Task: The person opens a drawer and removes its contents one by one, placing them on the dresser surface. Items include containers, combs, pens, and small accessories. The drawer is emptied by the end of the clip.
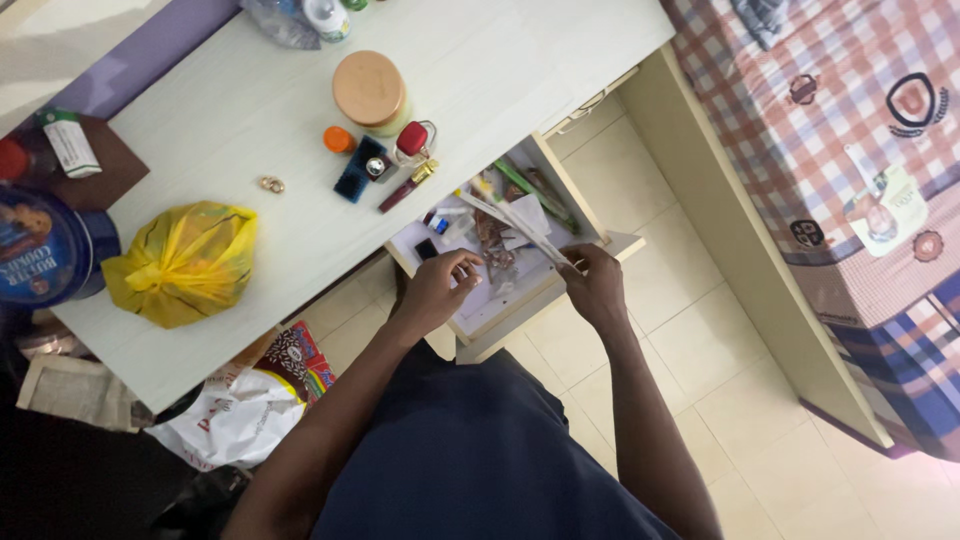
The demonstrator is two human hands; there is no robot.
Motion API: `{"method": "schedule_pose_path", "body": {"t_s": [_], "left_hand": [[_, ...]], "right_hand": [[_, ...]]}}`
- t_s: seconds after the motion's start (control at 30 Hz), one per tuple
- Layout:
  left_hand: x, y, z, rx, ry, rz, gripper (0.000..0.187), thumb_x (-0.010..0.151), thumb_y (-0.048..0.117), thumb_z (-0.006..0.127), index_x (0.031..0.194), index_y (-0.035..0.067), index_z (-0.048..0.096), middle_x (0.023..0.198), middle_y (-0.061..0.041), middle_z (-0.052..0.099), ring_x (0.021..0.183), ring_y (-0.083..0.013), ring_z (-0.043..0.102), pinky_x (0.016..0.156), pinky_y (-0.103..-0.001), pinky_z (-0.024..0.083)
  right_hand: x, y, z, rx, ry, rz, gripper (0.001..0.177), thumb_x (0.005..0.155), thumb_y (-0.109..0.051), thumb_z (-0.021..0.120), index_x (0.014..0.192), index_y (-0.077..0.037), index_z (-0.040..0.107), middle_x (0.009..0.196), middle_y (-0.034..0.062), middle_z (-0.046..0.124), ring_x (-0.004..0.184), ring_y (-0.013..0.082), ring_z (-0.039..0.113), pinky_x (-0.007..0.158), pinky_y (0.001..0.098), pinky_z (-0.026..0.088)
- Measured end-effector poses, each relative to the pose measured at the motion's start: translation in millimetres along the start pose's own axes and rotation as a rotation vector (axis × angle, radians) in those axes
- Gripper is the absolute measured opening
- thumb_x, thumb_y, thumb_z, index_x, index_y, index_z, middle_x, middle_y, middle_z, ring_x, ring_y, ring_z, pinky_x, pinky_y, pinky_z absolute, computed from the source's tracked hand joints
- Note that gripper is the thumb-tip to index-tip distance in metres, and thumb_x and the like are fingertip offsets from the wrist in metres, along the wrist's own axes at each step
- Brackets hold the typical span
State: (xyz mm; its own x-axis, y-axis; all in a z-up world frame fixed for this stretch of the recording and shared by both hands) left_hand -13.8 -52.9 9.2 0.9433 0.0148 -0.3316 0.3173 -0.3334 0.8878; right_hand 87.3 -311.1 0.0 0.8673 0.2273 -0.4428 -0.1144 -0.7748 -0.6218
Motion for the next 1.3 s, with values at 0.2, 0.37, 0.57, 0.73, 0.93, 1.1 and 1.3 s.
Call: {"method": "schedule_pose_path", "body": {"t_s": [0.2, 0.37, 0.57, 0.73, 0.93, 1.1, 1.3], "left_hand": [[-1.2, 3.1, -5.1, -0.021, -0.009, -0.034, 0.025, 0.092, 0.015, 0.071, 0.115, 0.005, 0.069, 0.095, -0.010, 0.074, 0.087, -0.0203, 0.071, 0.077, -0.035, 0.056], [-14.4, -16.6, -13.6, -0.040, 0.072, -0.032, 0.026, 0.092, 0.015, 0.070, 0.115, 0.004, 0.069, 0.093, -0.010, 0.074, 0.084, -0.0205, 0.071, 0.077, -0.035, 0.057], [-16.8, -35.1, -15.4, 0.014, 0.029, -0.045, 0.026, 0.091, 0.017, 0.072, 0.113, 0.004, 0.070, 0.089, -0.010, 0.073, 0.082, -0.0202, 0.070, 0.077, -0.035, 0.056], [-11.1, -34.1, -18.0, -0.028, 0.027, -0.074, 0.027, 0.090, 0.015, 0.071, 0.114, 0.004, 0.069, 0.088, -0.009, 0.072, 0.080, -0.0186, 0.070, 0.075, -0.033, 0.057], [-9.6, -27.5, -18.7, -0.051, 0.058, -0.087, 0.026, 0.091, 0.016, 0.071, 0.114, 0.004, 0.069, 0.088, -0.009, 0.073, 0.078, -0.0189, 0.070, 0.074, -0.033, 0.057], [-13.7, -24.9, -17.6, -0.029, 0.035, -0.089, 0.027, 0.090, 0.014, 0.071, 0.114, 0.004, 0.070, 0.089, -0.011, 0.073, 0.081, -0.0194, 0.070, 0.075, -0.034, 0.056], [-14.8, -32.6, -17.0, -0.035, 0.018, -0.118, 0.027, 0.090, 0.014, 0.070, 0.115, 0.004, 0.069, 0.092, -0.011, 0.074, 0.082, -0.0199, 0.071, 0.076, -0.034, 0.057]], "right_hand": [[2.2, 10.1, -47.2, 0.174, -0.089, -0.151, 0.019, 0.093, -0.009, 0.072, 0.109, 0.001, 0.074, 0.092, 0.0104, 0.076, 0.082, 0.0148, 0.068, 0.071, 0.0319, 0.055], [28.2, -0.8, -69.4, 0.339, 0.009, -0.108, 0.023, 0.094, -0.010, 0.073, 0.114, 0.001, 0.075, 0.091, 0.0087, 0.073, 0.079, 0.0125, 0.062, 0.073, 0.0299, 0.052], [112.8, -45.8, -16.6, 0.309, 0.085, -0.377, 0.025, 0.087, -0.008, 0.075, 0.110, 0.002, 0.075, 0.100, 0.0095, 0.077, 0.087, 0.0147, 0.069, 0.080, 0.0312, 0.056], [139.0, -101.4, 28.6, 0.124, 0.159, -0.363, 0.024, 0.083, -0.004, 0.077, 0.106, -0.003, 0.077, 0.098, 0.0114, 0.075, 0.082, 0.0201, 0.070, 0.074, 0.0339, 0.058], [127.8, -136.7, 39.6, 0.142, 0.078, -0.512, 0.026, 0.083, 0.000, 0.075, 0.109, -0.002, 0.075, 0.108, 0.0154, 0.070, 0.093, 0.0250, 0.069, 0.078, 0.0333, 0.061], [102.8, -102.9, 39.6, 0.370, 0.172, -0.402, 0.020, 0.092, 0.001, 0.067, 0.110, -0.001, 0.072, 0.110, 0.0138, 0.071, 0.101, 0.0256, 0.071, 0.085, 0.0339, 0.061], [96.0, 10.8, 76.5, -0.036, 0.055, -0.127, 0.019, 0.091, -0.015, 0.073, 0.108, -0.009, 0.074, 0.120, 0.0163, 0.067, 0.109, 0.0327, 0.068, 0.098, 0.0453, 0.056]]}}
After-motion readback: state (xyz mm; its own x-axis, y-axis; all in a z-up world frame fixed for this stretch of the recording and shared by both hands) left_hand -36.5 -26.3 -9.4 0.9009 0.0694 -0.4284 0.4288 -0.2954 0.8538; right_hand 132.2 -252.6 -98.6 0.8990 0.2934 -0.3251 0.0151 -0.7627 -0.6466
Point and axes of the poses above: each hand's wrist, its own x-axis towards the middle knuckle, its own z-axis out of the palm, y = z × x, the point moved 2 cm from there along x, towards the middle knuckle
